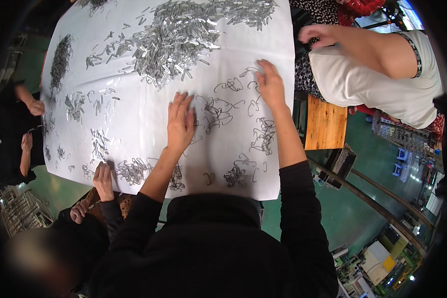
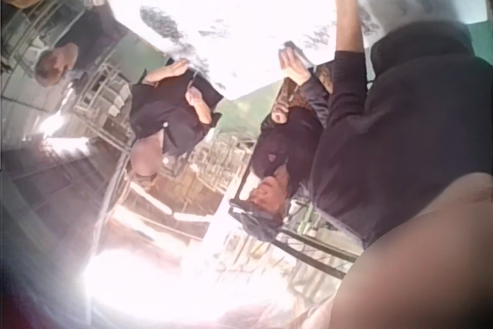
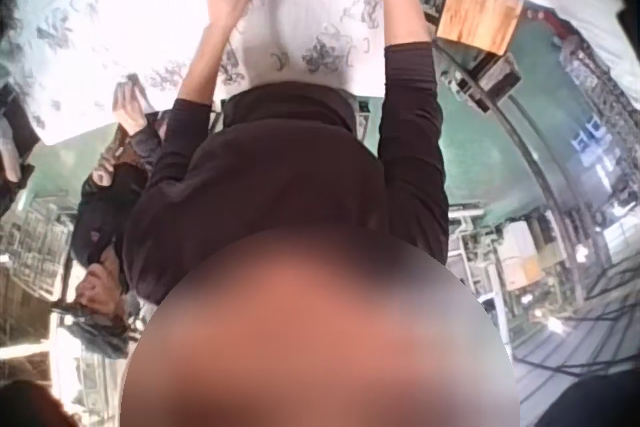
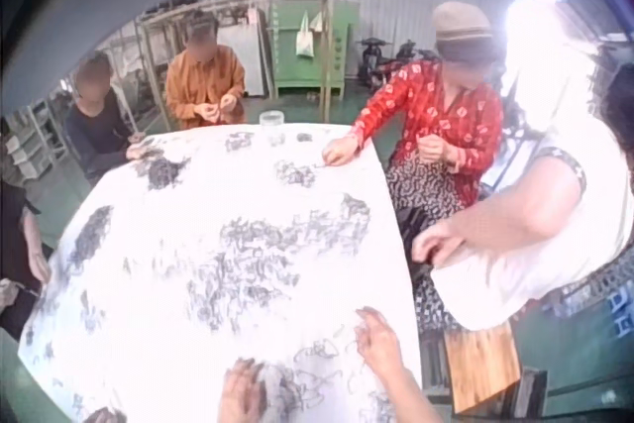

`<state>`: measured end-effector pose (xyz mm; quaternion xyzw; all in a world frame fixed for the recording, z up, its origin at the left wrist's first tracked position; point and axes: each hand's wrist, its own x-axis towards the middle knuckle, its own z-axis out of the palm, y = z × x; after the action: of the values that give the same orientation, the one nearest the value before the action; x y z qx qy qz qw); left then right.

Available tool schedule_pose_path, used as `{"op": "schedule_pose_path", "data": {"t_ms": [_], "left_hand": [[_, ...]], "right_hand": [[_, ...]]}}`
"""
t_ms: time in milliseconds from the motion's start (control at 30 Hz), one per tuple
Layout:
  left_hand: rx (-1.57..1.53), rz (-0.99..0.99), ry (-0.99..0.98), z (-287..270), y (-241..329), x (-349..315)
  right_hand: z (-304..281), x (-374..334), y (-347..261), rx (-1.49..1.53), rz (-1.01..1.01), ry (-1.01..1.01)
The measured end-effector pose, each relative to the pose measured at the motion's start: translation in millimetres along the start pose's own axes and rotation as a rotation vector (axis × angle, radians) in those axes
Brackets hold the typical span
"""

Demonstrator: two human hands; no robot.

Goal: The person walks to a table and begins arranging silver paperclips on a large white sheet with printed patterns. They pick up clusters of paperclips and place them into designated areas on the sheet, working alongside others.

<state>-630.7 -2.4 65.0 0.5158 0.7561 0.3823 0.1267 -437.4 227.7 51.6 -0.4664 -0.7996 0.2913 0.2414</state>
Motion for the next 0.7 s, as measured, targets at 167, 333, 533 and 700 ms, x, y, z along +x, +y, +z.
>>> {"op": "schedule_pose_path", "data": {"t_ms": [167,333,533,700], "left_hand": [[0.011,-0.037,0.022,-17.6,-7.8,-14.0],[0.038,-0.023,0.025,-28.4,-2.6,-22.0],[0.034,-0.048,0.045,-43.3,17.0,-46.2],[0.011,-0.094,0.040,-51.8,33.7,-80.4]], "right_hand": [[-21.8,-27.5,-14.8,-0.431,0.069,-0.273],[-18.9,-22.5,-13.4,-0.393,-0.097,-0.232],[-9.4,13.4,-9.2,-0.467,-0.191,-0.352],[-6.1,10.4,-19.4,-0.818,-0.326,-0.485]]}}
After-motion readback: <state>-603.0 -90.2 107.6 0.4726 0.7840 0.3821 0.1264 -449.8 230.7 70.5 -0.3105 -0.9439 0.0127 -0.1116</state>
